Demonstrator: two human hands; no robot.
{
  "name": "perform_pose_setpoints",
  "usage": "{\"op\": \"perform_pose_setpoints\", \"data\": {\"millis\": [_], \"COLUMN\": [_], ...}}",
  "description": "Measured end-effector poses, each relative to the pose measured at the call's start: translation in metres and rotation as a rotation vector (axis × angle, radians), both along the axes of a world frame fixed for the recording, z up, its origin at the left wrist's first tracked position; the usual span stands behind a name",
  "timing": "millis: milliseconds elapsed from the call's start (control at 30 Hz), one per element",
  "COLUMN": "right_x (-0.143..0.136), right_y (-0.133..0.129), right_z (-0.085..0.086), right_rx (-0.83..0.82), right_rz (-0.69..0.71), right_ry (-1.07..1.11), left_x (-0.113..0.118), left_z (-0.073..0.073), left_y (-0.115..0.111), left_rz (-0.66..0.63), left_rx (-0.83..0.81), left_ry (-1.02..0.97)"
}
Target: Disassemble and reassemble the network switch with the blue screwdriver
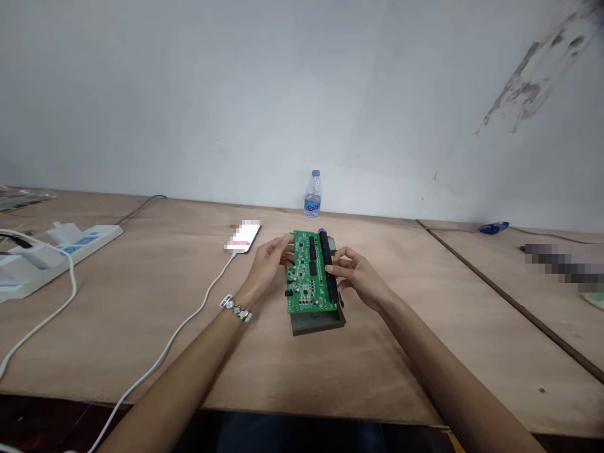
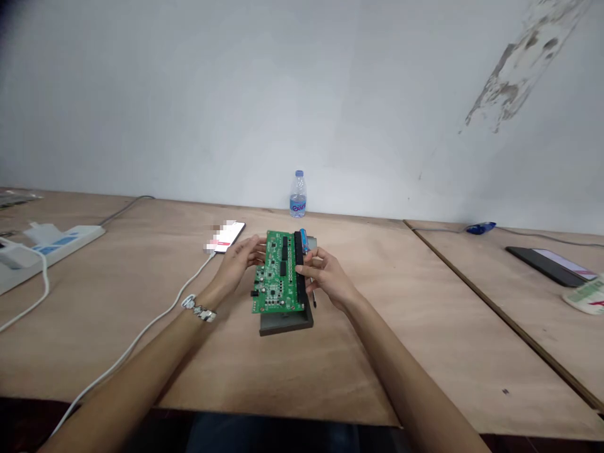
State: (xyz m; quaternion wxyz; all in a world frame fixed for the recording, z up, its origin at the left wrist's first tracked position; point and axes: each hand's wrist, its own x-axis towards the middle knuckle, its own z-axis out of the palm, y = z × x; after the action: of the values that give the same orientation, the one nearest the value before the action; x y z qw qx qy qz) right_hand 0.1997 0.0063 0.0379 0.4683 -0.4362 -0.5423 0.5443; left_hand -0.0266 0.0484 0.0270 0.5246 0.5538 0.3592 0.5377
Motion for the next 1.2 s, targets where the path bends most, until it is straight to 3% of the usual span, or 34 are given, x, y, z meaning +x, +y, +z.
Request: {"op": "perform_pose_setpoints", "data": {"millis": [267, 433, 600, 867, 1067, 1200], "right_x": [-0.002, -0.008, -0.016, -0.021, -0.02, -0.019], "right_y": [-0.001, -0.008, -0.015, -0.017, -0.014, -0.008], "right_z": [0.002, 0.004, 0.003, 0.002, -0.001, -0.012], "right_rx": [0.176, 0.26, 0.237, 0.216, 0.209, 0.313], "right_rz": [-0.095, 0.002, 0.1, 0.128, 0.078, -0.021], "right_ry": [-0.041, -0.023, -0.059, -0.088, -0.18, -0.347], "left_x": [-0.002, -0.001, 0.0, 0.002, 0.005, 0.007], "left_z": [-0.008, 0.0, 0.001, 0.004, -0.001, -0.004], "left_y": [0.004, -0.003, -0.006, -0.011, -0.007, -0.007], "left_rz": [-0.152, -0.216, -0.27, -0.308, -0.317, -0.29], "left_rx": [-0.157, -0.186, -0.163, -0.179, -0.228, -0.27], "left_ry": [0.091, 0.05, -0.012, -0.093, -0.196, -0.205]}}
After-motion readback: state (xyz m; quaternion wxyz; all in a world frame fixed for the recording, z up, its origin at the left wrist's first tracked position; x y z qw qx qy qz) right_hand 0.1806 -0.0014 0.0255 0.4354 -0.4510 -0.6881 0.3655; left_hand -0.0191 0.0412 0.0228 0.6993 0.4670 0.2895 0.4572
